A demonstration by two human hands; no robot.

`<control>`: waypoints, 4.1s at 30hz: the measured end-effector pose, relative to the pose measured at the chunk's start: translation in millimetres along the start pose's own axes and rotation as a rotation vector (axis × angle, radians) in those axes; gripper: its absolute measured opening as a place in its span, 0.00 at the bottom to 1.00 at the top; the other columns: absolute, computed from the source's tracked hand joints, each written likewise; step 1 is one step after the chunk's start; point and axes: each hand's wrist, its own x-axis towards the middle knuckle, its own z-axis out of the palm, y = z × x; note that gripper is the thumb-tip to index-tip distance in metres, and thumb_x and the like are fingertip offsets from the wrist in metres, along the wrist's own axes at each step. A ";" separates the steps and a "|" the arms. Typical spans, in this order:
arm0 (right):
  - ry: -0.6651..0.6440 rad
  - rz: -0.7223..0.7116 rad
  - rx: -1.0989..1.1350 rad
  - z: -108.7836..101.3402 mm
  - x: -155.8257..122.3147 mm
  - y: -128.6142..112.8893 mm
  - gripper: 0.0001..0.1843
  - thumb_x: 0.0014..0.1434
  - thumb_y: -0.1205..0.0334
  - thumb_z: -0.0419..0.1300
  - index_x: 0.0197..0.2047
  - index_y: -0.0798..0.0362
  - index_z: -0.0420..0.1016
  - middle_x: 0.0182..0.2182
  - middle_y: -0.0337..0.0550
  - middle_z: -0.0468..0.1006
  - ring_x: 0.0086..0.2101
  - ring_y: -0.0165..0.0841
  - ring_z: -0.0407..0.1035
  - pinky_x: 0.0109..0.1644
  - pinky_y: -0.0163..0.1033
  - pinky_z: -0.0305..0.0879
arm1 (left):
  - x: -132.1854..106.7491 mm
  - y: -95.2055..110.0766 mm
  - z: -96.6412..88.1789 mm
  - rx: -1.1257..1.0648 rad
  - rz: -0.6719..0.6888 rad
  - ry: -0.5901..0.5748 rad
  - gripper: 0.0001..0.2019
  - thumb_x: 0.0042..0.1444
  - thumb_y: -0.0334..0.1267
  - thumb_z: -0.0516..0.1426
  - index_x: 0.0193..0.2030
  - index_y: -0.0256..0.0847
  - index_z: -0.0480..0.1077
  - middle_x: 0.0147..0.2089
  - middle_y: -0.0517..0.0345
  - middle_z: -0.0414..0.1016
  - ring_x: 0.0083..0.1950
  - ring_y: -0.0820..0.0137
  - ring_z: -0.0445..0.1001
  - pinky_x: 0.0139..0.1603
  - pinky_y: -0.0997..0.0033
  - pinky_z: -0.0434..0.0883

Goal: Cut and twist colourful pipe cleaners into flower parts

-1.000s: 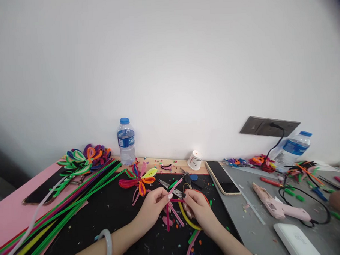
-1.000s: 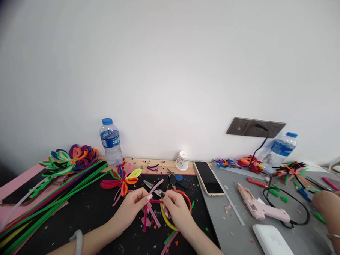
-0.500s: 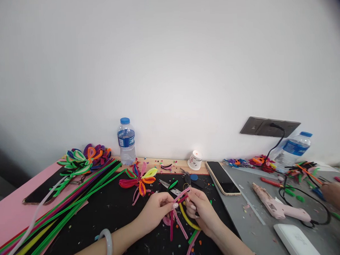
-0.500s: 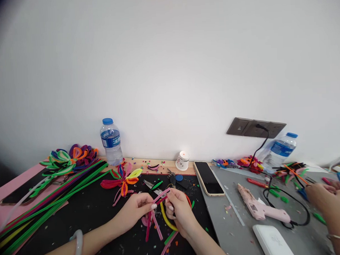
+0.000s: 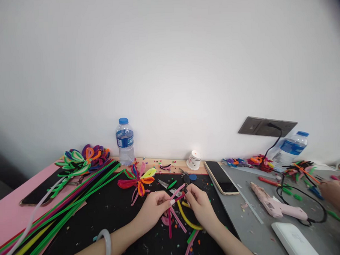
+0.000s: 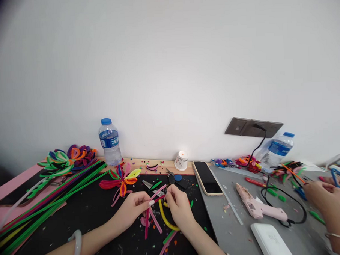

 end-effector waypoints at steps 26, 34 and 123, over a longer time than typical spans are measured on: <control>-0.040 -0.374 -0.387 -4.7 -11.8 -16.1 0.04 0.53 0.64 0.57 0.30 0.51 0.63 0.26 0.37 0.65 0.26 0.31 0.60 0.30 0.34 0.57 | 4.4 -5.6 -2.5 -0.132 0.023 0.055 0.16 0.49 0.49 0.56 0.25 0.36 0.65 0.21 0.64 0.65 0.23 0.76 0.65 0.26 0.76 0.65; -0.262 -0.443 -0.504 3.3 -15.4 -25.5 0.14 0.46 0.68 0.61 0.38 0.50 0.65 0.41 0.44 0.67 0.41 0.36 0.63 0.42 0.38 0.62 | 4.4 -5.7 -2.1 -0.225 0.012 0.094 0.15 0.49 0.48 0.57 0.28 0.36 0.67 0.25 0.62 0.68 0.27 0.74 0.67 0.30 0.75 0.66; -0.215 0.121 0.217 9.3 -4.7 -2.4 0.12 0.57 0.60 0.52 0.24 0.51 0.57 0.13 0.29 0.61 0.14 0.23 0.51 0.19 0.29 0.46 | 2.5 -2.3 -1.8 -0.181 0.068 0.049 0.12 0.52 0.44 0.55 0.34 0.36 0.68 0.24 0.62 0.69 0.26 0.73 0.68 0.29 0.75 0.66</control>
